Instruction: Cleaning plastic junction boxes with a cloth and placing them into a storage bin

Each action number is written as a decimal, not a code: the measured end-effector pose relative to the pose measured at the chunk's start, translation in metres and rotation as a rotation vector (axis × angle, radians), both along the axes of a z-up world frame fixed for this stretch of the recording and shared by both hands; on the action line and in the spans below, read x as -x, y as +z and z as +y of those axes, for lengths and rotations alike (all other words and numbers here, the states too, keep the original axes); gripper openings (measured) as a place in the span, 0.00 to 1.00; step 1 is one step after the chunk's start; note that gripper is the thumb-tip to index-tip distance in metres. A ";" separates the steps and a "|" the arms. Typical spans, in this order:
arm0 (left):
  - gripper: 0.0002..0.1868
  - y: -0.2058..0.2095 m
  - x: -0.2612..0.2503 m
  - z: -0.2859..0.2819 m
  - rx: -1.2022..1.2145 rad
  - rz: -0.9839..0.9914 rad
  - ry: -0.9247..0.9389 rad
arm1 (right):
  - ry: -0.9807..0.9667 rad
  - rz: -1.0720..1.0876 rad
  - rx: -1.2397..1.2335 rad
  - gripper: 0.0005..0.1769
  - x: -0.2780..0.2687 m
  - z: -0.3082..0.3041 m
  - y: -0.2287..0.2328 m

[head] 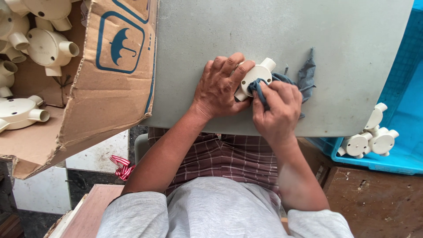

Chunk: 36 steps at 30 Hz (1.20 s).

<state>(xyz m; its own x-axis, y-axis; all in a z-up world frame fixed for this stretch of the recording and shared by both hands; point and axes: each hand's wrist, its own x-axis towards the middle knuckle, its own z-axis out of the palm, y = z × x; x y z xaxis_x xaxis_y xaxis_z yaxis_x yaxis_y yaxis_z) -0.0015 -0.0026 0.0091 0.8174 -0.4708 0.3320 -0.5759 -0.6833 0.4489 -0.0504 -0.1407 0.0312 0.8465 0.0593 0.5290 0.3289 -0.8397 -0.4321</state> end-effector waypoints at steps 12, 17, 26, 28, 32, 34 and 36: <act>0.40 -0.004 -0.002 -0.006 0.088 0.058 0.250 | 0.159 0.030 -0.238 0.05 -0.050 -0.003 -0.007; 0.39 -0.010 -0.001 -0.008 0.043 0.033 0.285 | 0.169 0.000 -0.177 0.05 -0.034 -0.006 -0.002; 0.47 0.005 -0.008 0.000 0.021 0.113 0.143 | 0.281 0.125 -0.209 0.08 -0.048 -0.026 -0.014; 0.46 0.005 -0.015 0.001 0.059 0.178 0.101 | 0.345 0.184 -0.213 0.09 -0.061 -0.037 -0.016; 0.48 0.001 -0.039 -0.009 0.083 0.216 0.101 | 0.543 0.386 -0.283 0.10 -0.096 -0.055 -0.005; 0.52 0.003 -0.059 -0.017 0.064 0.230 0.075 | 0.610 0.503 -0.332 0.09 -0.117 -0.062 0.007; 0.56 0.005 -0.085 -0.024 -0.151 0.203 -0.048 | 0.620 0.763 -0.268 0.10 -0.139 -0.065 0.021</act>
<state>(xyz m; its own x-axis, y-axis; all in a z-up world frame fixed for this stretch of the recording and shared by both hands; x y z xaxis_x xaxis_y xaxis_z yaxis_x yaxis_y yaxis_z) 0.0837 -0.0269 0.0141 0.8358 -0.5422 0.0866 -0.5177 -0.7256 0.4533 0.0891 -0.2061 0.0524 0.8242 0.5608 -0.0787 0.2311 -0.4599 -0.8574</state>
